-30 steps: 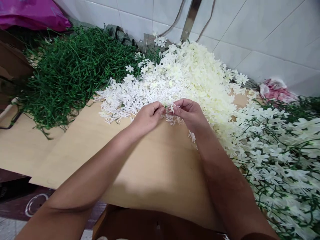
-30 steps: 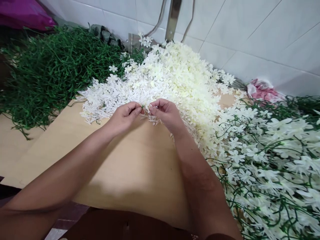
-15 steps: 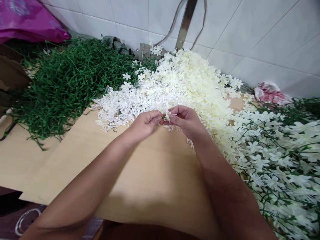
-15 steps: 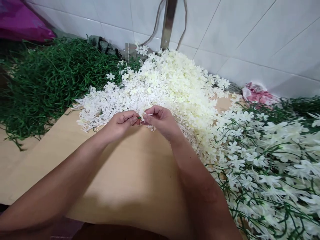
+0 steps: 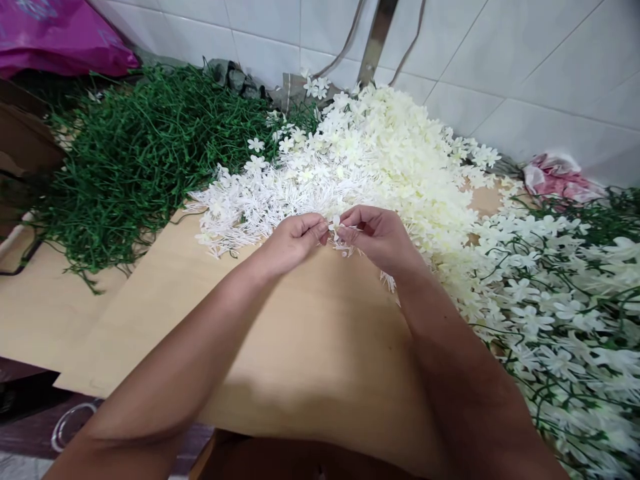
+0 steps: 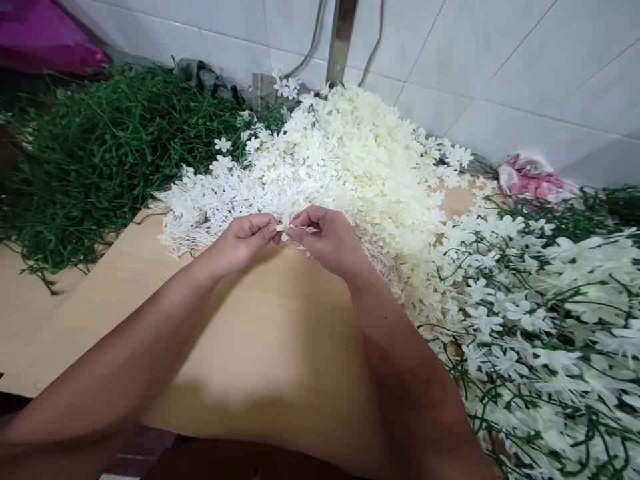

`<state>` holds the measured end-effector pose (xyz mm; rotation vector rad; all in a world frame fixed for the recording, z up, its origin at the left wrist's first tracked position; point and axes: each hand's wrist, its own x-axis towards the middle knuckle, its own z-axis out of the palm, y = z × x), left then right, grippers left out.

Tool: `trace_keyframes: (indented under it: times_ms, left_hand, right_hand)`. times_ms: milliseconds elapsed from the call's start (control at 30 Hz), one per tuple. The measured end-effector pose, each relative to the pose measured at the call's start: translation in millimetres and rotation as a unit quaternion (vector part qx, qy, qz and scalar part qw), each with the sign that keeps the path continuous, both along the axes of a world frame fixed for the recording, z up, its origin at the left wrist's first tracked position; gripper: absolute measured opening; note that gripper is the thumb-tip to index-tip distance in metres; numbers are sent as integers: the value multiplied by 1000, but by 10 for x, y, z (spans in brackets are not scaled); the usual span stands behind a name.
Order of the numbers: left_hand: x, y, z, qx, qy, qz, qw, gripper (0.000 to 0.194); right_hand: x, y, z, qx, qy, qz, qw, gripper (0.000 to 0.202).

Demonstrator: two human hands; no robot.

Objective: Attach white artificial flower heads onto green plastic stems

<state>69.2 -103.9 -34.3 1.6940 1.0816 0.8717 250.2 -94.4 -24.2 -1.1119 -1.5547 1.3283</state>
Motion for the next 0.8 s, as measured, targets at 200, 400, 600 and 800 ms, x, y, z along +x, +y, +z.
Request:
trace_keyframes:
  times_ms: [200,400,600,800]
  left_hand:
    - [2,5,6,-11,-17,-16,1000,32]
    - [-18,35,-9,-26,-38,-40,998,37]
    - [-42,54,-16,-46,-31,-65,996,40]
    - [-37,53,-32,-80,-42,-64,994,42]
  right_hand:
    - [-44,1,-84,-40,70,17,997,41]
    - [-86,-26,-67,-72,99,32,992,42]
    - [-92,-13,-108,-49,47,28,997,42]
    - [-165,-66,-56,-28,1,-3,1000,41]
